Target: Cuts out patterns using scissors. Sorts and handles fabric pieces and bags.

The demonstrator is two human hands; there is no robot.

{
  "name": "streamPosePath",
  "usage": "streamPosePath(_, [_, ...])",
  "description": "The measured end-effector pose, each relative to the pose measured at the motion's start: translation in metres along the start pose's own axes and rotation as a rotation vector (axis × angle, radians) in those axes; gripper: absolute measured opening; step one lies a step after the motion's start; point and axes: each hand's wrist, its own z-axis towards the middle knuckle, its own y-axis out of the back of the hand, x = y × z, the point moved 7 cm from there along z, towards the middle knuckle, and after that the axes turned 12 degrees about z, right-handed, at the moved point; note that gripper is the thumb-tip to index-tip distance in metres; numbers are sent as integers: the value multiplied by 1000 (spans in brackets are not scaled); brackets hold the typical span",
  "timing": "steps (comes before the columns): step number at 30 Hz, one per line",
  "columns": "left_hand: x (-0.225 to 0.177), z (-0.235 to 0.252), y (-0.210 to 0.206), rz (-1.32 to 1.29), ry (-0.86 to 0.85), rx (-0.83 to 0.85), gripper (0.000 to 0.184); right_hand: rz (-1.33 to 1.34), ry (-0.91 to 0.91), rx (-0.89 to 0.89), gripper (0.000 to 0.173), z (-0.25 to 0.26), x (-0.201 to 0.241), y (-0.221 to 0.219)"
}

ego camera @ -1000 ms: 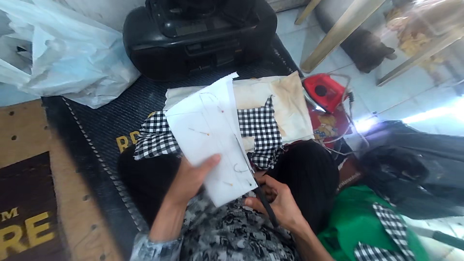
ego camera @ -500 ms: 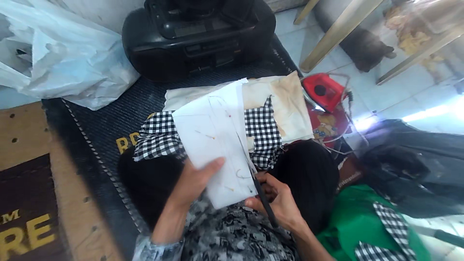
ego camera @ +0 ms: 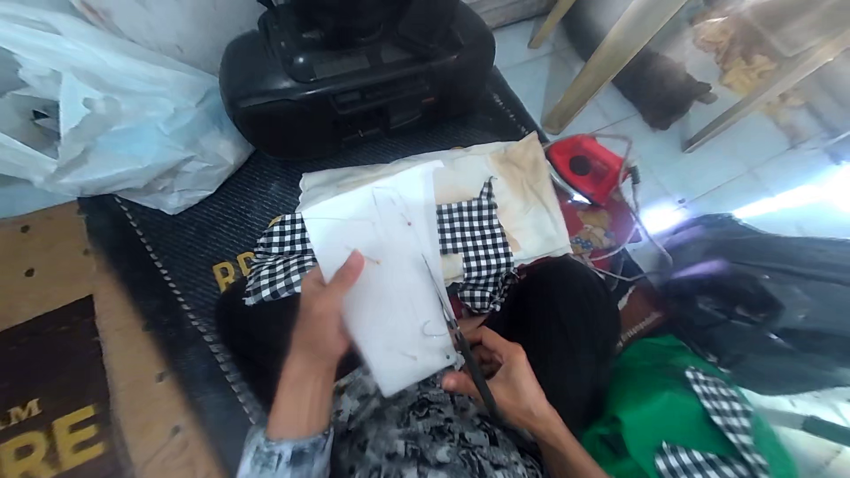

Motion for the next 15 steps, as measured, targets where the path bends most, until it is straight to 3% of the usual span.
streamPosePath(7, [-11,5,0,114,-168,-28,19,31,14,10,63,1,3,-1])
streamPosePath(15, [-11,2,-3,98,-174,-28,20,25,55,11,68,6,8,0])
